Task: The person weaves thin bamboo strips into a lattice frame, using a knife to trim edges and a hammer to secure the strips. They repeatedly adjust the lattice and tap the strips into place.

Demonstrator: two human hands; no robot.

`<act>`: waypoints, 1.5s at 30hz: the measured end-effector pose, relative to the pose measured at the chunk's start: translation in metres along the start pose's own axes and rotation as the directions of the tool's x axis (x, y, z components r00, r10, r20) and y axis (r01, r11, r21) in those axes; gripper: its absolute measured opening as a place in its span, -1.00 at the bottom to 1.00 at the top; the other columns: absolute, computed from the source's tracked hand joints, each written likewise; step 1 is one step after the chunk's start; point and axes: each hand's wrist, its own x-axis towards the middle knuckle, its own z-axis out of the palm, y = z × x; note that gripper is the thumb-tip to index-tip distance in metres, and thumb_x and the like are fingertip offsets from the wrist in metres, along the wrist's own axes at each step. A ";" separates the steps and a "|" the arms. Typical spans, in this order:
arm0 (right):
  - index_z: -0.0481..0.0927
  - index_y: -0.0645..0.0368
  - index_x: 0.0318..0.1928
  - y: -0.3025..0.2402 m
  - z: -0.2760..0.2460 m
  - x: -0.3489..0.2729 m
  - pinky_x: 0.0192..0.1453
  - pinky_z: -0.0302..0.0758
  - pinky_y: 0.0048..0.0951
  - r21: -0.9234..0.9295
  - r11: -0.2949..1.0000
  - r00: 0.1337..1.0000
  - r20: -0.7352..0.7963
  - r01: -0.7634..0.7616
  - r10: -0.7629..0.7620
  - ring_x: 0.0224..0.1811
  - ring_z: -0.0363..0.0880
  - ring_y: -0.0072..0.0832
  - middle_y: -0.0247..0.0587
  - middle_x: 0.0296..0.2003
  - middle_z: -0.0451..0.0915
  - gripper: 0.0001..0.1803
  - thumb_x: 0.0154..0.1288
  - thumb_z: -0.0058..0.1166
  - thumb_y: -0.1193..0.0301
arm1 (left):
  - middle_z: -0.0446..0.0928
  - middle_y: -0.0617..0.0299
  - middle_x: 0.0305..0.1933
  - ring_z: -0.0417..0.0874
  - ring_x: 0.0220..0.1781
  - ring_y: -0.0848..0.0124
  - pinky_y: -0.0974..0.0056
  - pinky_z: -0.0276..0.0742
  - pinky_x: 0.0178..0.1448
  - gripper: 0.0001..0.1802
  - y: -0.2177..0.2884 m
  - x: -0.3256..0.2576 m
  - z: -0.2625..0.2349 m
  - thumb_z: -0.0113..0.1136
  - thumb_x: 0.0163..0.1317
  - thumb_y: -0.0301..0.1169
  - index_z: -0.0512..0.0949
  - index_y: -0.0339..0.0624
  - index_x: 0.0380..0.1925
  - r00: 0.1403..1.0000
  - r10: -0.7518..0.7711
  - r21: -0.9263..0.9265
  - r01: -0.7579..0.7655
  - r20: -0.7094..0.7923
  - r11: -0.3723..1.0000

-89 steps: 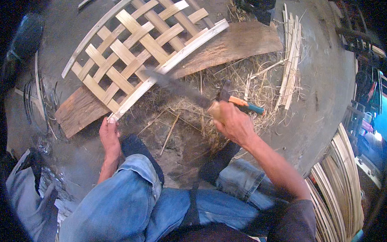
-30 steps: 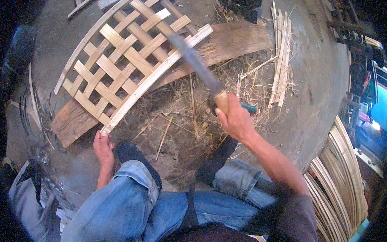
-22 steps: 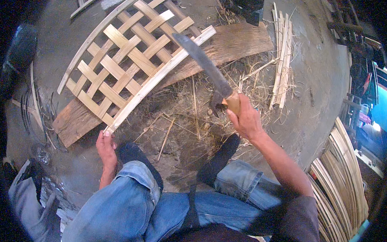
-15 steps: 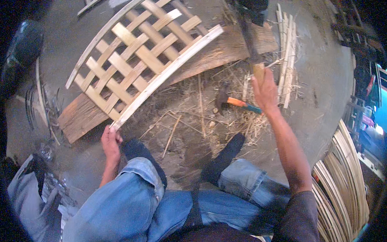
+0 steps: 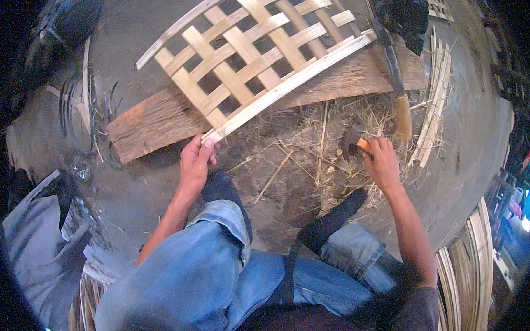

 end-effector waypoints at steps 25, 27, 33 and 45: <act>0.57 0.25 -0.05 -0.144 0.000 0.051 -0.21 0.51 -0.23 0.622 0.783 0.976 -0.154 -0.027 0.156 -0.34 0.59 -0.21 -0.05 -0.32 0.58 -0.68 0.51 0.09 0.21 | 0.66 -0.02 -0.46 0.72 -0.33 -0.04 -0.11 0.60 -0.26 -0.50 0.089 0.080 0.010 0.13 0.39 0.09 0.65 -0.15 -0.32 0.983 0.131 0.824 -0.182 0.132 0.537; 0.57 0.26 -0.03 -0.154 0.000 0.052 -0.19 0.52 -0.24 0.633 0.772 0.975 -0.133 -0.057 0.180 -0.33 0.60 -0.22 -0.05 -0.32 0.60 -0.65 0.52 0.09 0.18 | 0.66 -0.03 -0.45 0.73 -0.33 -0.04 -0.10 0.61 -0.27 -0.50 0.089 0.079 0.008 0.13 0.39 0.10 0.65 -0.15 -0.31 0.980 0.154 0.843 -0.189 0.127 0.503; 0.55 0.26 0.06 -0.165 -0.003 0.058 -0.18 0.54 -0.28 0.685 0.727 0.977 -0.122 -0.047 0.177 -0.32 0.63 -0.28 -0.04 -0.33 0.63 -0.58 0.50 0.12 0.13 | 0.66 -0.02 -0.44 0.72 -0.32 -0.05 -0.10 0.58 -0.26 -0.47 0.091 0.095 0.014 0.09 0.40 0.14 0.62 -0.15 -0.32 0.931 0.313 0.842 -0.317 0.188 0.436; 0.57 0.25 0.06 -0.179 0.005 0.060 -0.23 0.56 -0.30 0.754 0.655 0.969 -0.124 -0.050 0.216 -0.37 0.63 -0.36 -0.09 -0.37 0.64 -0.62 0.48 0.15 0.19 | 0.64 0.15 -0.40 0.71 -0.30 0.11 0.00 0.61 -0.18 -0.60 0.115 0.112 0.023 0.21 0.35 0.06 0.61 -0.06 -0.29 0.944 0.269 0.882 -0.284 0.190 0.376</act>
